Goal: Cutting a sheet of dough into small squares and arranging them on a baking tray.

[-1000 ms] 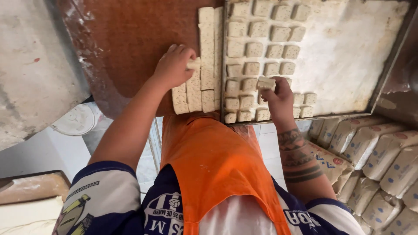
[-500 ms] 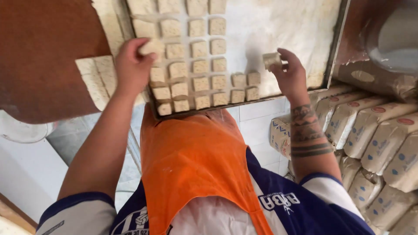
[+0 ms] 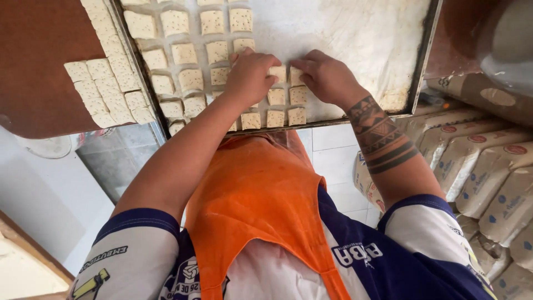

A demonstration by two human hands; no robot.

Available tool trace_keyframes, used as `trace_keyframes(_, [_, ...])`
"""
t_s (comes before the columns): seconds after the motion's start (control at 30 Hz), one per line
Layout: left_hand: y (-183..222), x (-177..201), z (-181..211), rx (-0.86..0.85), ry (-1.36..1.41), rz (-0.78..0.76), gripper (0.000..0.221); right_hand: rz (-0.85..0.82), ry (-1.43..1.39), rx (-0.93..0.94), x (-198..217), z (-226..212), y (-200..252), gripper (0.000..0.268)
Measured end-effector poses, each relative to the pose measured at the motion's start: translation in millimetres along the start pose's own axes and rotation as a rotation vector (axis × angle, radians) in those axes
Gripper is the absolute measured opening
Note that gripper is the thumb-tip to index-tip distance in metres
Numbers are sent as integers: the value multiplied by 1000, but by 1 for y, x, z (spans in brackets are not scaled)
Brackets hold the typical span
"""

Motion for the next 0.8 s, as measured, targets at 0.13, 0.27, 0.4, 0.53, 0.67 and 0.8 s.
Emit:
trace_keyframes(0.13, [13, -5, -2, -279, -187, 231, 27, 294, 209, 52, 11, -13, 9, 34])
trace_keyframes(0.27, [18, -7, -6, -333, -177, 313, 23, 422, 171, 39, 13, -13, 19, 31])
trace_keyframes(0.4, [7, 16, -2, -137, 35, 276, 24, 339, -89, -34, 20, 10, 11, 30])
trace_keyframes(0.53, [-13, 22, -1, -230, -83, 333, 25, 410, -78, 24, 32, 15, -5, 35])
trace_keyframes(0.67, [-28, 18, -7, -257, -236, 447, 26, 369, 113, 24, 19, 19, -27, 41])
trace_keyframes(0.8, [-10, 25, 13, -324, -329, 593, 43, 459, 214, -63, 31, 12, -23, 44])
Point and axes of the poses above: each hand's wrist, its own y-axis away from the middle knuckle, its own x-axis out of the back of the hand, z = x × y, the point moved 8 cm from there along -y, towards the middle knuckle, and after that the axes turned 14 degrees about y, right-handed, at the moved point
